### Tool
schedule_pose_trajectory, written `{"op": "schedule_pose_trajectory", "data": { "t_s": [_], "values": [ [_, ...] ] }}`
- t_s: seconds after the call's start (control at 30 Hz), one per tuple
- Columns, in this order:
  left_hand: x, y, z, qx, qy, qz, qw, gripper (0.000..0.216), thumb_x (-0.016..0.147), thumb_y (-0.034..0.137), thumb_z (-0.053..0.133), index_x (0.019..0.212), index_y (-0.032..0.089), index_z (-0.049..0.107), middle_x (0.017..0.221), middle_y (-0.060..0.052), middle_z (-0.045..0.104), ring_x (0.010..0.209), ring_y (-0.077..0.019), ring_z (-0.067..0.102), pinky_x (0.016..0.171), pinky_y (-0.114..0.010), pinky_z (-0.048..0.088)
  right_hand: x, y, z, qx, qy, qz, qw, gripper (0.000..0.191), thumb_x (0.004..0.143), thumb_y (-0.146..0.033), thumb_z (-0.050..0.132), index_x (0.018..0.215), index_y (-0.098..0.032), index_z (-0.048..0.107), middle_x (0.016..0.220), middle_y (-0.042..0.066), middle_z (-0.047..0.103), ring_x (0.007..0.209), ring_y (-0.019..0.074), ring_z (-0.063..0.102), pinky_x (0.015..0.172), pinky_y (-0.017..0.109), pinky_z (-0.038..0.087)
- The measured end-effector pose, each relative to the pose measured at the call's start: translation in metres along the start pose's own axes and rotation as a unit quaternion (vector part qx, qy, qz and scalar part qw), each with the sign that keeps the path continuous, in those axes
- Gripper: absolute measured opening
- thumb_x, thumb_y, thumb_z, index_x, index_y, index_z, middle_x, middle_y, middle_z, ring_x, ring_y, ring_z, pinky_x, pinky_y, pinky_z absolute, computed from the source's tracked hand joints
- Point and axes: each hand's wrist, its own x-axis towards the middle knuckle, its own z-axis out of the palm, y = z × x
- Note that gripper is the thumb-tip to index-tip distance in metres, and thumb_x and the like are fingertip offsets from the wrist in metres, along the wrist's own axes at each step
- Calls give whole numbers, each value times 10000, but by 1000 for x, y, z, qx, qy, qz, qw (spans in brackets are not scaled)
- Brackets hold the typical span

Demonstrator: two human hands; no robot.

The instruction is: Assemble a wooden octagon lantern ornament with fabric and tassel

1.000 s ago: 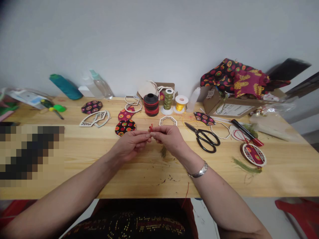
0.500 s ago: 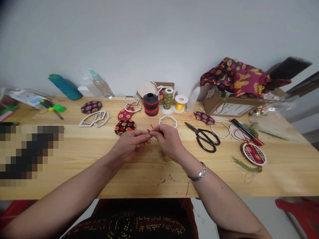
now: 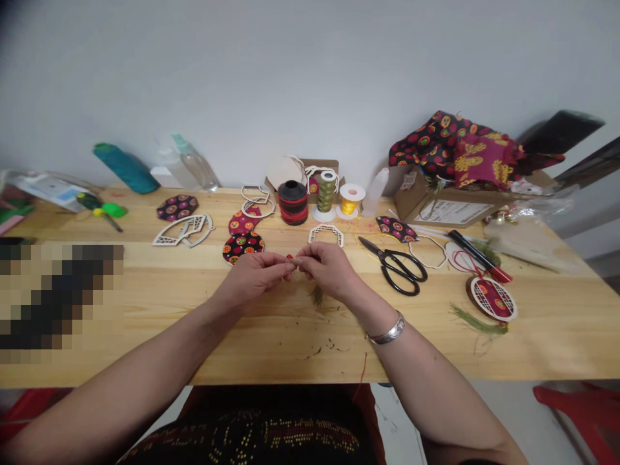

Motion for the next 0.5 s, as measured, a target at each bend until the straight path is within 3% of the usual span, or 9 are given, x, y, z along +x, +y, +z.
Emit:
{"op": "schedule_pose_trajectory", "data": {
  "t_s": [0.5],
  "values": [
    [3,1,-2,-17,-14,-12,1000,209,618,328,708,681,129,704,537,12,554,419,-38,312,419,-212,148,0,-7,-4,42,-33,29,998,163,718,-268,605,620,-138,601,495,-46,501,454,55,402,456,219,293]
  ]
}}
